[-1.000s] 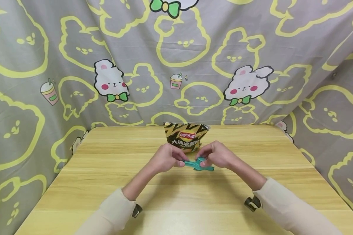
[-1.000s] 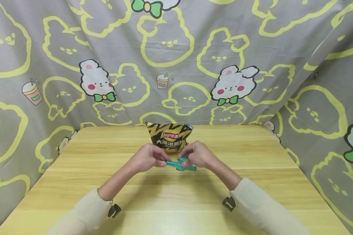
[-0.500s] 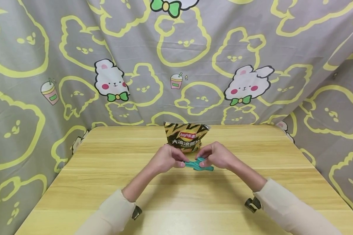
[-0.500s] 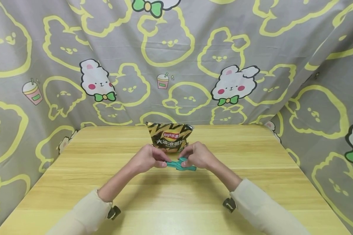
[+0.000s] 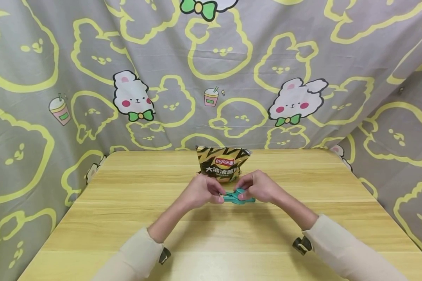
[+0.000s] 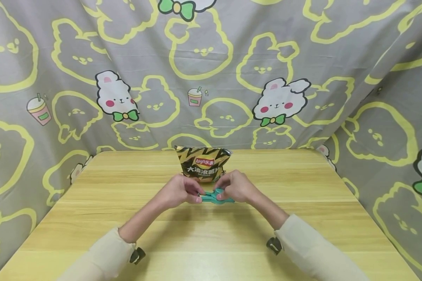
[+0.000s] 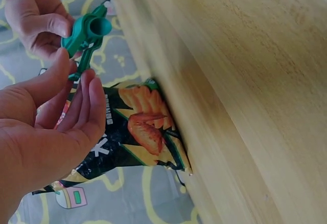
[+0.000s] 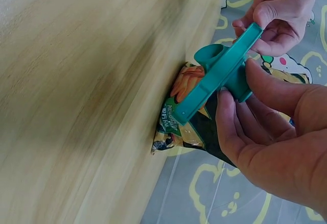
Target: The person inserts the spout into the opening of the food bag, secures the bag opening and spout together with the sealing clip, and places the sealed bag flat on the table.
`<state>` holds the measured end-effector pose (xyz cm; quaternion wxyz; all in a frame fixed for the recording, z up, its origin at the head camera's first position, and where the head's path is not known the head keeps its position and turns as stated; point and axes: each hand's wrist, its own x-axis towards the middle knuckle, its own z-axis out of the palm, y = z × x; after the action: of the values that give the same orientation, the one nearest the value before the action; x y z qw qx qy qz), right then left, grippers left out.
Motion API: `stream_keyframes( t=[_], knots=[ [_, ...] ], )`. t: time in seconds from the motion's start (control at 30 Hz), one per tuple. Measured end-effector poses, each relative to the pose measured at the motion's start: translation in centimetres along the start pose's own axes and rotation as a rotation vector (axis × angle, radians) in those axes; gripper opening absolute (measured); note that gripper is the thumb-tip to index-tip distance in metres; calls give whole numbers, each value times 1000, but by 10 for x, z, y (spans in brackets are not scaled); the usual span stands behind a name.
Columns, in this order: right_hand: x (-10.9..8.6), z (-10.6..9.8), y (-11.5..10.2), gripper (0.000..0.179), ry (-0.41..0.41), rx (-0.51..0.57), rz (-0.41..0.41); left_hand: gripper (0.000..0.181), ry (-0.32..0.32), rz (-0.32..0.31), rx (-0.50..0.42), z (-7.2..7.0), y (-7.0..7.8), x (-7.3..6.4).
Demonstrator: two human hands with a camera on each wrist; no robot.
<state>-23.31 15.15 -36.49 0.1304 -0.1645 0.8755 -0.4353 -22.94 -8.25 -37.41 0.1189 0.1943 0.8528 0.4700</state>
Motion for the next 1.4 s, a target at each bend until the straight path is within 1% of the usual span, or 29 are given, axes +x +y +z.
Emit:
stream_keyframes(
  t=[0.2, 0.43, 0.63, 0.77, 0.93, 1.03, 1.2, 1.4],
  knots=[
    [1, 1, 0, 15, 27, -12, 2, 17, 5, -10, 23, 1, 1, 0],
    [1, 1, 0, 14, 46, -17, 5, 18, 14, 3, 38, 2, 0, 1],
    [1, 0, 1, 18, 24, -40, 2, 17, 5, 6, 51, 4, 0, 2],
    [0, -2, 0, 17, 33, -60, -8, 18, 4, 6, 70, 4, -1, 2],
    [1, -5, 0, 19, 54, -55, -10, 19, 15, 13, 142, 5, -7, 1],
    [1, -6, 1, 19, 53, -48, -9, 20, 22, 34, 177, 6, -11, 1],
    [0, -5, 4, 19, 53, -43, -6, 24, 31, 76, 212, 10, -18, 3],
    [0, -5, 6, 19, 61, -54, -4, 25, 39, 76, 250, 16, -26, 4]
  ],
)
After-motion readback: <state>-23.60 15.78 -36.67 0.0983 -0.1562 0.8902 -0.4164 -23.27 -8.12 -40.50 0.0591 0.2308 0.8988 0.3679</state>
